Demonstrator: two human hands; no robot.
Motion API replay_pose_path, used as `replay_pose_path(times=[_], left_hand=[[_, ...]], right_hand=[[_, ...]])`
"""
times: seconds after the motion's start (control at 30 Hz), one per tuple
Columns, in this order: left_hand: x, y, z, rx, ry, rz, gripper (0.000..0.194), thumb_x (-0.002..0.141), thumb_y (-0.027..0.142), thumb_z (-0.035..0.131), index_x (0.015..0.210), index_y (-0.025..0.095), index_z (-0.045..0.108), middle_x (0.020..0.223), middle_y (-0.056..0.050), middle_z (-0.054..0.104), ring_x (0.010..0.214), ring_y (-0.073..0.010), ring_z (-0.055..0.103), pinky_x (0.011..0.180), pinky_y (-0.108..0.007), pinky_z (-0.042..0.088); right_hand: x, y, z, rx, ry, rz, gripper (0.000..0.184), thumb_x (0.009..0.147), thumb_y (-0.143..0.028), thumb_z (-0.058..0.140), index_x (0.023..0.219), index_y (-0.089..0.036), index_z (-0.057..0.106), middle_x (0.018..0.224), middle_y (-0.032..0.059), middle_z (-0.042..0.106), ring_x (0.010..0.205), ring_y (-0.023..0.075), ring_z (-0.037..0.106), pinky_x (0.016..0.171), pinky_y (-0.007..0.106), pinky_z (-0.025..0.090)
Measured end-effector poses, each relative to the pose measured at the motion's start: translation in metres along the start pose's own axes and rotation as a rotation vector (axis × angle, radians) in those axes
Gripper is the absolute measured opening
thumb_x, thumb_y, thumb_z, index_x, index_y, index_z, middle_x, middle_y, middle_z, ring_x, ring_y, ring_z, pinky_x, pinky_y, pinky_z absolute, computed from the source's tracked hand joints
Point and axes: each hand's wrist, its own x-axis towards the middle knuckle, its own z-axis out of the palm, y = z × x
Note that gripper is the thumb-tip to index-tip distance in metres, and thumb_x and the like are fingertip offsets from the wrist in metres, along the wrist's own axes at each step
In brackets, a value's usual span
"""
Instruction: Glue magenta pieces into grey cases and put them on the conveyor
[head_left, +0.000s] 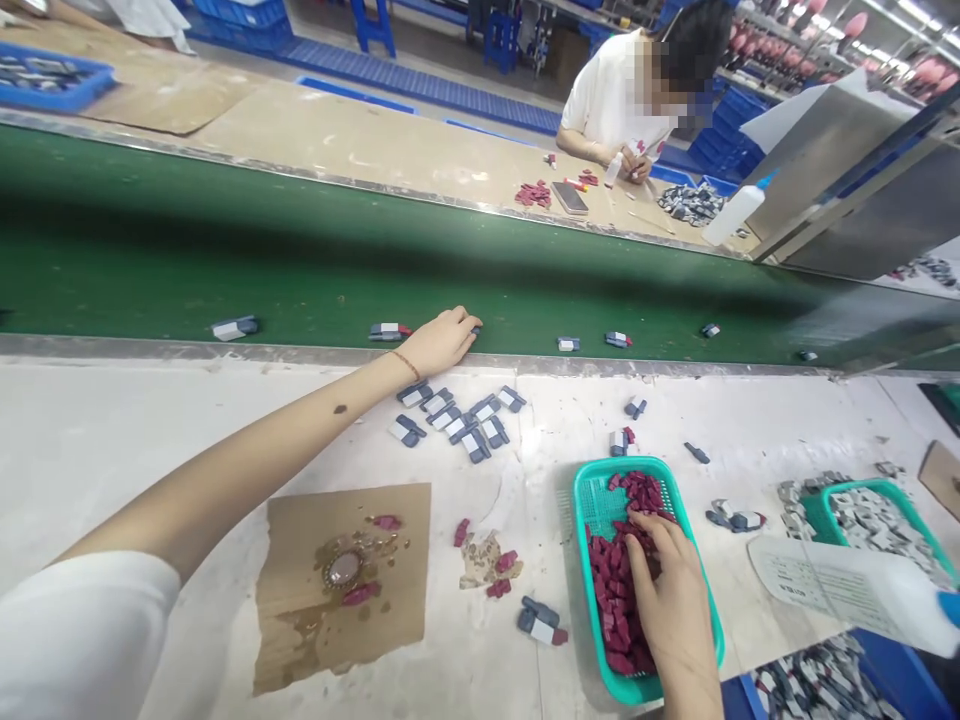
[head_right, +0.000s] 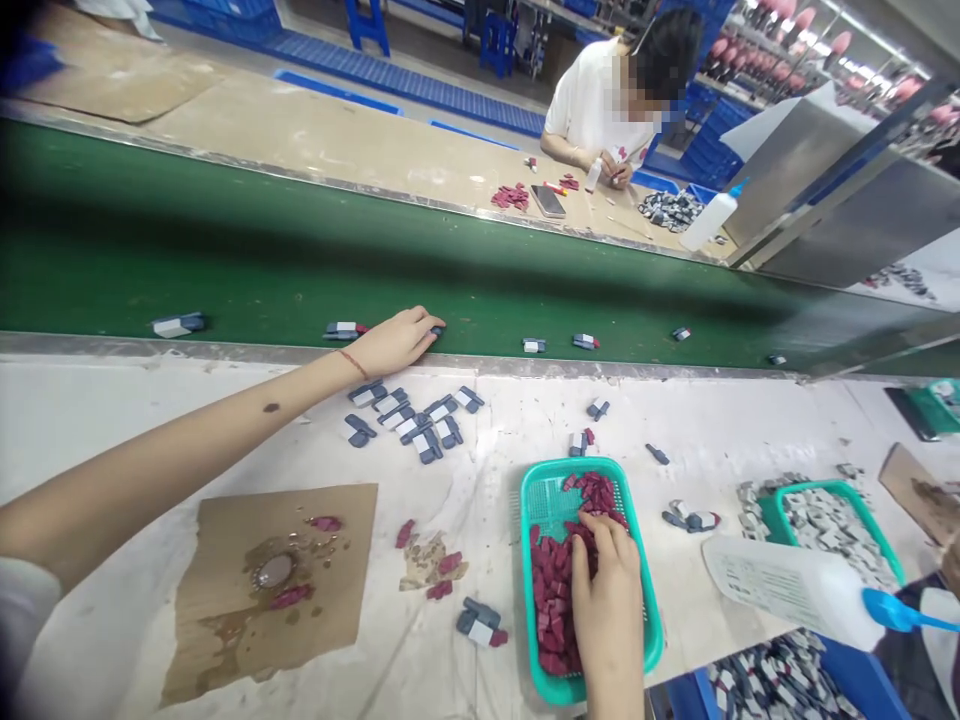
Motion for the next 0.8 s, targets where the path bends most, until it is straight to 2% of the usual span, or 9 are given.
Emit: replay_pose_path(times=[0.17,0.3,0.33,0.43,0.47,0.5,0.6,0.7,0.8], left_hand=[[0.045,0.059,0.015,-0.038,-0.006,0.024,0.036,0.098,0.02,0.026,0.12,0.014,0.054,0.108,-0.013,0.061,0.1,-0.0265,0.06,0.088,-0.037,0.046],[0.077,0.115,0.039,-0.035,-0.041,0.069,0.043,0.094,0.043,0.047,0.126,0.015,0.052,0.117,-0.017,0.055,0.107,-0.0332,0.056,0.087,-0.04,0.045],[0.082,0.125,0.046,-0.029,-0.051,0.073,0.044,0.093,0.043,0.05,0.125,0.014,0.053,0.119,-0.019,0.053,0.11,-0.0352,0.054,0.088,-0.042,0.045],[0.093,0.145,0.062,-0.012,-0.07,0.075,0.033,0.094,0.032,0.048,0.119,0.011,0.055,0.119,-0.022,0.052,0.112,-0.0374,0.051,0.087,-0.044,0.043],[0.094,0.148,0.065,-0.009,-0.076,0.083,0.03,0.095,0.028,0.046,0.117,0.01,0.056,0.118,-0.022,0.052,0.111,-0.0371,0.051,0.087,-0.043,0.043],[0.094,0.148,0.066,-0.006,-0.082,0.1,0.029,0.095,0.026,0.044,0.116,0.01,0.056,0.117,-0.022,0.052,0.111,-0.0366,0.051,0.086,-0.043,0.044],[0.087,0.141,0.058,-0.003,-0.107,0.204,0.027,0.096,0.027,0.043,0.113,0.011,0.057,0.113,-0.019,0.055,0.105,-0.0334,0.054,0.083,-0.04,0.045],[0.063,0.124,0.042,-0.001,-0.136,0.366,0.025,0.095,0.033,0.047,0.108,0.015,0.059,0.106,-0.014,0.058,0.098,-0.0281,0.056,0.082,-0.035,0.044],[0.027,0.106,0.029,0.004,-0.158,0.503,0.023,0.091,0.037,0.055,0.1,0.018,0.063,0.1,-0.011,0.06,0.092,-0.0251,0.057,0.083,-0.033,0.043]], right_hand=[[-0.004,0.003,-0.005,-0.015,0.072,-0.001,0.028,0.09,-0.03,0.045,0.106,-0.021,0.066,0.109,0.012,0.064,0.104,0.0286,0.056,0.09,0.048,0.046],[-0.012,0.0,-0.016,0.047,0.135,-0.014,0.024,0.093,-0.029,0.048,0.107,-0.022,0.066,0.109,0.0111,0.065,0.106,0.0277,0.059,0.092,0.048,0.047],[-0.014,0.001,-0.021,0.045,0.244,0.008,0.023,0.093,-0.029,0.049,0.108,-0.021,0.065,0.11,0.0118,0.064,0.107,0.0282,0.059,0.092,0.048,0.048],[-0.017,0.023,-0.041,-0.044,0.774,0.211,0.038,0.092,-0.034,0.052,0.127,-0.02,0.053,0.125,0.0182,0.056,0.119,0.0324,0.055,0.092,0.05,0.05],[-0.016,0.037,-0.049,-0.08,0.93,0.306,0.048,0.091,-0.037,0.054,0.135,-0.02,0.044,0.133,0.0206,0.05,0.125,0.0334,0.05,0.093,0.051,0.051],[-0.014,0.054,-0.056,-0.1,1.002,0.392,0.06,0.089,-0.04,0.056,0.141,-0.021,0.033,0.141,0.022,0.042,0.131,0.0333,0.046,0.094,0.051,0.051],[-0.001,0.107,-0.072,0.025,0.927,0.501,0.089,0.078,-0.05,0.066,0.146,-0.017,0.018,0.148,0.0253,0.035,0.135,0.0354,0.042,0.099,0.057,0.047],[0.016,0.137,-0.073,0.252,0.847,0.509,0.103,0.062,-0.06,0.073,0.14,-0.01,0.028,0.14,0.0278,0.046,0.127,0.0418,0.05,0.101,0.062,0.044],[0.025,0.129,-0.068,0.277,0.935,0.486,0.103,0.052,-0.059,0.079,0.133,-0.008,0.041,0.138,0.0294,0.05,0.126,0.0475,0.049,0.103,0.066,0.04]])
